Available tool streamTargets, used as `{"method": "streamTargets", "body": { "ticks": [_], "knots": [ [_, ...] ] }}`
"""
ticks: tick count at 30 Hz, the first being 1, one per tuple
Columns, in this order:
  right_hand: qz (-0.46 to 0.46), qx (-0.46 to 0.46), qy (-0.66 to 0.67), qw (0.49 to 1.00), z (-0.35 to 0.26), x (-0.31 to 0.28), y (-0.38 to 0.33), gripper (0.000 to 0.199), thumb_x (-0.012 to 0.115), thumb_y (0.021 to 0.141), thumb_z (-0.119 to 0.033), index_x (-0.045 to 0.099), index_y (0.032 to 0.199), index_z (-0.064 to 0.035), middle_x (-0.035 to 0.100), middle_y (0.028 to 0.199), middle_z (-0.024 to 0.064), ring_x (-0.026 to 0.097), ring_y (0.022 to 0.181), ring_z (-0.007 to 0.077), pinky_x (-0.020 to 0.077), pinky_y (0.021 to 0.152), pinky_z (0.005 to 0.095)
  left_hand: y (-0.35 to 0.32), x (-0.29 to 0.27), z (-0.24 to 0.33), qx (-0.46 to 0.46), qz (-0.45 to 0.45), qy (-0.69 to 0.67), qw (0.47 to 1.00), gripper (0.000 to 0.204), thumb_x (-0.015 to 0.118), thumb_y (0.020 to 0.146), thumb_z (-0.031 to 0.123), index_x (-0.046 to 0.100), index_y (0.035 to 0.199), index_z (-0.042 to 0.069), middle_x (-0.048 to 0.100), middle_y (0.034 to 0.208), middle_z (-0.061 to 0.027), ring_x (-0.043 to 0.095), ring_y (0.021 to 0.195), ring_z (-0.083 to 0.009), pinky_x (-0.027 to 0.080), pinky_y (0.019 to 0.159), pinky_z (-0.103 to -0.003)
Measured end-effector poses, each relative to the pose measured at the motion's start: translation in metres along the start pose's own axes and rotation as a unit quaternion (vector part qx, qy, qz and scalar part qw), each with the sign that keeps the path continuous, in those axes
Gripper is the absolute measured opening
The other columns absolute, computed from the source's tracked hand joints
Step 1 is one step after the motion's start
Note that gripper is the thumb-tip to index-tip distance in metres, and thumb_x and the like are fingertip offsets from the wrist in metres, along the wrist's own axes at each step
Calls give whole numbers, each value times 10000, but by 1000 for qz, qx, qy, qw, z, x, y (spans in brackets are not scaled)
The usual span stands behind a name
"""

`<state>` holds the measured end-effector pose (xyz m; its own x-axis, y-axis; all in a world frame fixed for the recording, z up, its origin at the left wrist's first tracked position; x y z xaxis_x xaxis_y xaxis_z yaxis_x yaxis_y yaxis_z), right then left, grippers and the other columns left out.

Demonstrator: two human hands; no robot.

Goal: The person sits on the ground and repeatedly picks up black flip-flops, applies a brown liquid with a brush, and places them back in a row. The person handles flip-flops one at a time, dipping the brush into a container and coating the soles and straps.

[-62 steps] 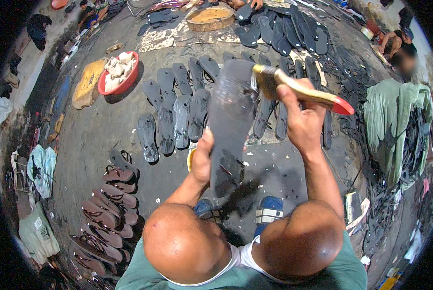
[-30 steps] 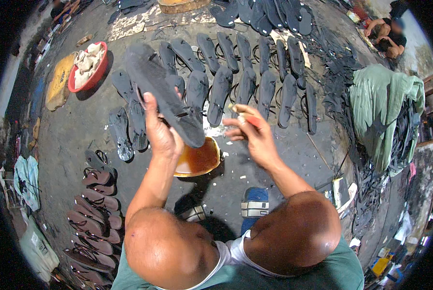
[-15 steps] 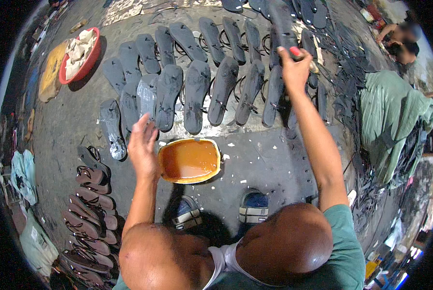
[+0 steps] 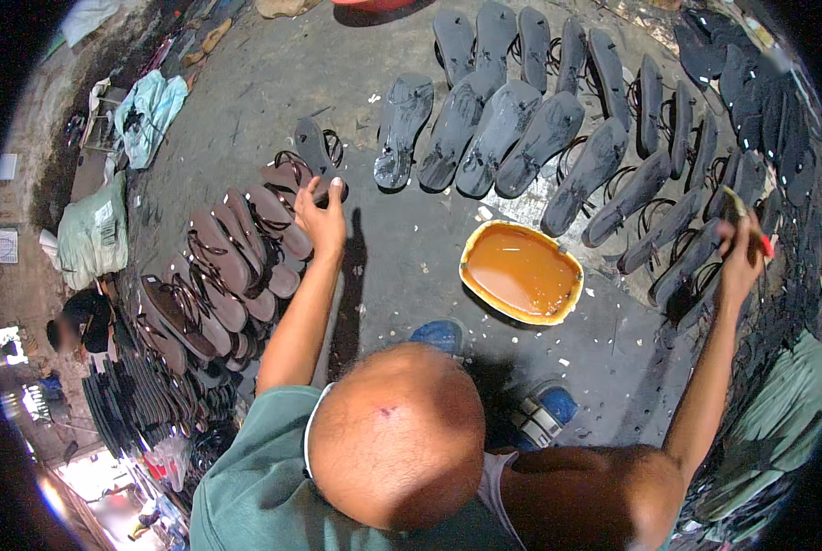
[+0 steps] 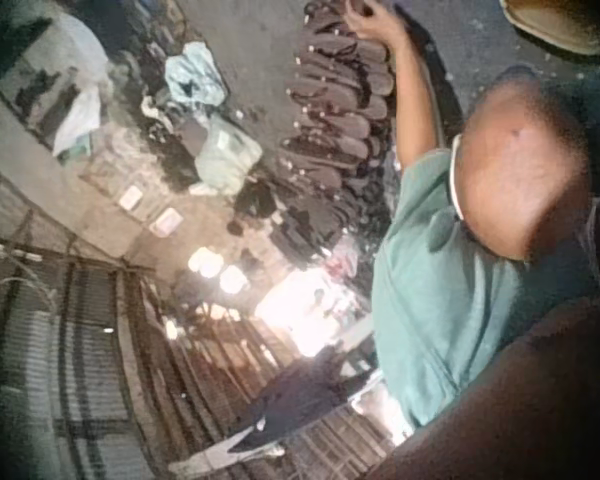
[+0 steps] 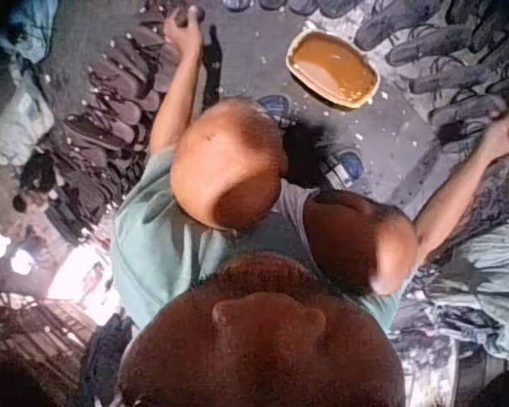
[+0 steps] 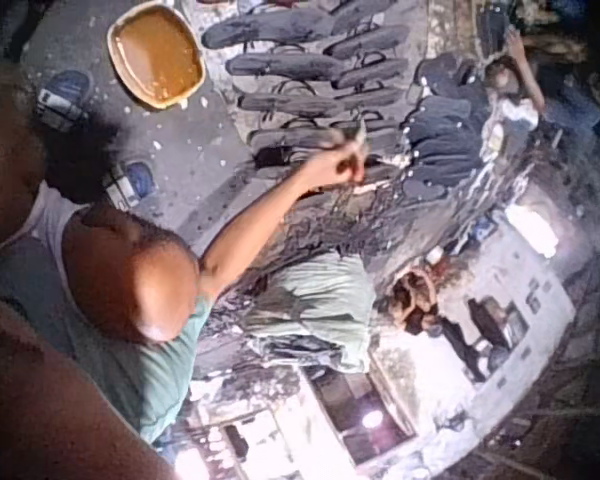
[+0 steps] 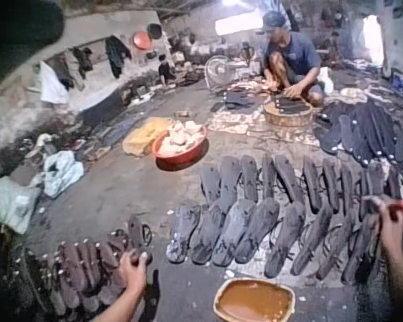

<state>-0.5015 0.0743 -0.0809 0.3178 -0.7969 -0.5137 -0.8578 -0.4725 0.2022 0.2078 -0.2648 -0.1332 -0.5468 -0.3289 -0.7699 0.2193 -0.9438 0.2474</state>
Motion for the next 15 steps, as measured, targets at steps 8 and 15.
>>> {"method": "streamTargets", "body": {
  "ticks": [8,15],
  "knots": [
    [-246,-180,-49,951,-184,109,-184,220,752,832,-260,737,927,-62,536,1255,202,496,1213,380,396,1049,466,79,64,-62,-142,-118,248,951,1118,701,658,778,351,1505,136,539,1365,-275,529,1260,-433,449,992,-556],
    [-237,-275,-99,926,-175,134,-214,268,714,870,-315,693,993,-78,523,1298,208,480,1224,389,399,1040,479,59,14,-37,-13,-2,-103,995,865,728,867,393,336,1483,-71,364,1525,-276,356,1425,-361,269,1171,-405]
  ]
}}
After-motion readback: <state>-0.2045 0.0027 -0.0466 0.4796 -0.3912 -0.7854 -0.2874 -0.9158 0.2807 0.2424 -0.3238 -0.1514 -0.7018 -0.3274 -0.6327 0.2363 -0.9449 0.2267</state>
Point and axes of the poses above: each hand's wrist, its own y-axis towards the middle knuckle, its own x-axis out of the palm, z = x × y, the point moved 10 cm from there along y, towards the middle knuckle
